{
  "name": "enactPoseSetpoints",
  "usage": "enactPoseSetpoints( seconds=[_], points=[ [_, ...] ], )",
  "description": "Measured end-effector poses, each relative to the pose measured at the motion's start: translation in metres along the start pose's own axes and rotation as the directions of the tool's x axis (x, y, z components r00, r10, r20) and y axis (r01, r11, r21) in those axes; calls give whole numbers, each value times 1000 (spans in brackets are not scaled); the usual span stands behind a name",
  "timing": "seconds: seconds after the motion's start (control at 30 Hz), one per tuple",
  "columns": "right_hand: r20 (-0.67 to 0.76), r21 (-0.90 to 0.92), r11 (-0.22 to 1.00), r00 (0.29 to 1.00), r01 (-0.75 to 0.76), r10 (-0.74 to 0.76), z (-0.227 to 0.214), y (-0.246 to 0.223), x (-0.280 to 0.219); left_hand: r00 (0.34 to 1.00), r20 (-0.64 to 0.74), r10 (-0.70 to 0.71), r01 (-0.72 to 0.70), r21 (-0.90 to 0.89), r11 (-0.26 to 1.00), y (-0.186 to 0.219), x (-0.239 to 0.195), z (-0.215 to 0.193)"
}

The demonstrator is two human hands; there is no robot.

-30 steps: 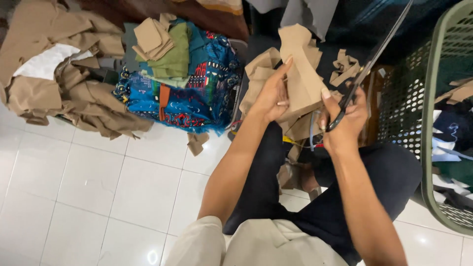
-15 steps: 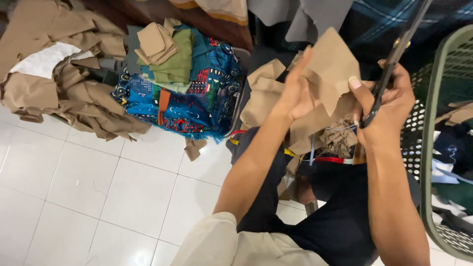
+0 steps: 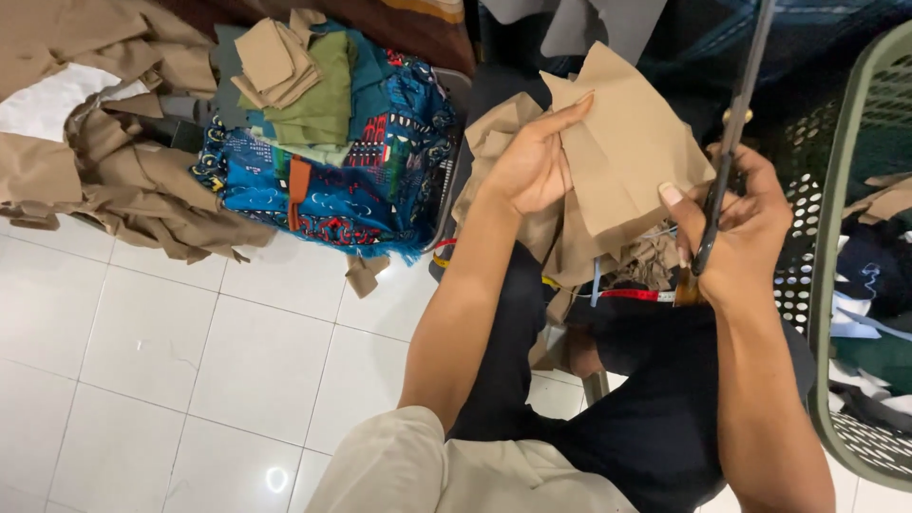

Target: Cutting and trimming small pieces of tan fabric using tailor scissors

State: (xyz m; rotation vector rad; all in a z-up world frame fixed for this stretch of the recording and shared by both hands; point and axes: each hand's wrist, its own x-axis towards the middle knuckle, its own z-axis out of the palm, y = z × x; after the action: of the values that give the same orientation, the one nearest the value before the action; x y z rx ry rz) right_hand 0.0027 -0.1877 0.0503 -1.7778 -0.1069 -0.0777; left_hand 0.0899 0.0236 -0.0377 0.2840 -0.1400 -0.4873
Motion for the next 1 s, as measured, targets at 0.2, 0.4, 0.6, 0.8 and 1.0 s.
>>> enactPoseSetpoints(
  seconds=[0.2, 0.4, 0.6, 0.8, 1.0],
  points=[
    [70, -10, 997, 994, -81, 81, -6, 9, -12, 997, 79, 16, -23, 92, 995, 22, -14, 4],
    [355, 113, 981, 929, -155, 106, -41, 15, -47, 998, -31, 58, -47, 275, 960, 40, -23, -3],
    [537, 285, 893, 830, -349, 152, -61, 52, -94, 968, -233, 94, 7, 399, 917, 52, -20, -8],
    [643, 199, 895, 742, -399, 188, -52, 40, -97, 926, -358, 122, 64, 466, 882, 54, -19, -10],
    [651, 157, 894, 725, -420, 226, -47, 45, -94, 997, 9, 76, -67, 583, 810, 52, -18, -32]
  ],
)
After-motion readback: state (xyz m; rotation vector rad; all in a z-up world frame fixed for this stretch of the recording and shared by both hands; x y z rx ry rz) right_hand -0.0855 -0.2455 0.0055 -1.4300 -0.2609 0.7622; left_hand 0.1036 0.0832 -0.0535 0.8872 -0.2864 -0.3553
